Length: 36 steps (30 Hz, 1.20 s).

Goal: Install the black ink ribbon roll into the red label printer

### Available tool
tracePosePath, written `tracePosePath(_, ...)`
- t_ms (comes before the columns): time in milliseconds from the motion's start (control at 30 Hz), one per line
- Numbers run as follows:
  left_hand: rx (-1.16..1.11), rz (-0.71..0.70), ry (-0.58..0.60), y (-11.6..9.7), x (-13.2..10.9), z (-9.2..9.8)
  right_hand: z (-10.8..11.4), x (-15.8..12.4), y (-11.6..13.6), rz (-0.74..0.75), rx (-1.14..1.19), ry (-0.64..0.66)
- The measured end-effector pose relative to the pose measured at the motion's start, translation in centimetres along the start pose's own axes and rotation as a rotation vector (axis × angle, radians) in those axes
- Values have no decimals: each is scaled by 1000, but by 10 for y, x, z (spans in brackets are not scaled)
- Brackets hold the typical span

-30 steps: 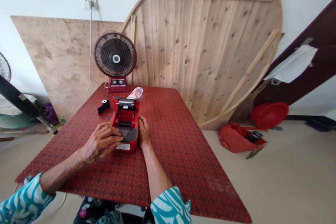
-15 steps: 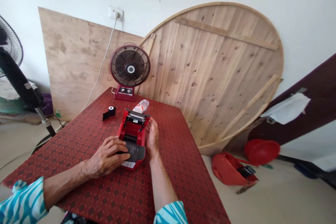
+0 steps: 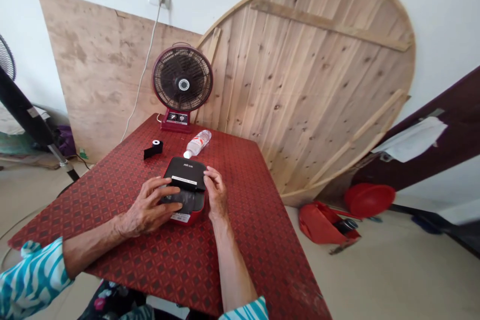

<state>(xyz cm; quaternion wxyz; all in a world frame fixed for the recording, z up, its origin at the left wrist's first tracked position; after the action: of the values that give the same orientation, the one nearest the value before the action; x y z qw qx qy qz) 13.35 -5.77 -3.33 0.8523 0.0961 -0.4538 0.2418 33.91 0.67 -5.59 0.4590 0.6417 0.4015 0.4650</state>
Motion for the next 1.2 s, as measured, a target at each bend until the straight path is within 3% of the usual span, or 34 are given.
tracePosePath(100, -114, 38, 9, 3, 1, 3, -4, -4, 1, -76, 66, 18)
tracePosePath(233, -238, 372, -60, 23, 4, 8, -6, -5, 3, -153, 111, 28)
tracePosePath(300, -214, 460, -24, 34, 4, 8, -6, -6, 3, -158, 107, 29)
tracePosePath(500, -130, 332, 78, 48, -1, 3, -1, -8, 0, -94, -26, 57)
tracePosePath(633, -195, 403, 87, 48, -6, 0, -2, -10, -6, -75, -30, 69)
tracePosePath(733, -252, 420, 67, 41, -5, 2, -8, -13, -15, -78, 44, 16)
tracePosePath(967, -134, 217, 52, 7, 22, 12, -10, -15, -29, -24, -78, -66)
tracePosePath(1200, -48, 163, 41, 7, 37, 10, -11, -12, -31, -52, -38, -71)
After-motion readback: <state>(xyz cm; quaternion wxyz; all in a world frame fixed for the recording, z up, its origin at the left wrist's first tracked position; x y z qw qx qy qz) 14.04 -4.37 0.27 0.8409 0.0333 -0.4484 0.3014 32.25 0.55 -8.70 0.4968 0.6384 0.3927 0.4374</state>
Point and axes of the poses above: each hand's wrist, its own x-axis towards the middle knuckle, its own z-axis out of the back of the hand, y = z × x, the point moved 2 cm from there along x, towards the middle knuckle, and after that the axes turned 1 degree about -z, right-handed, at the moved point
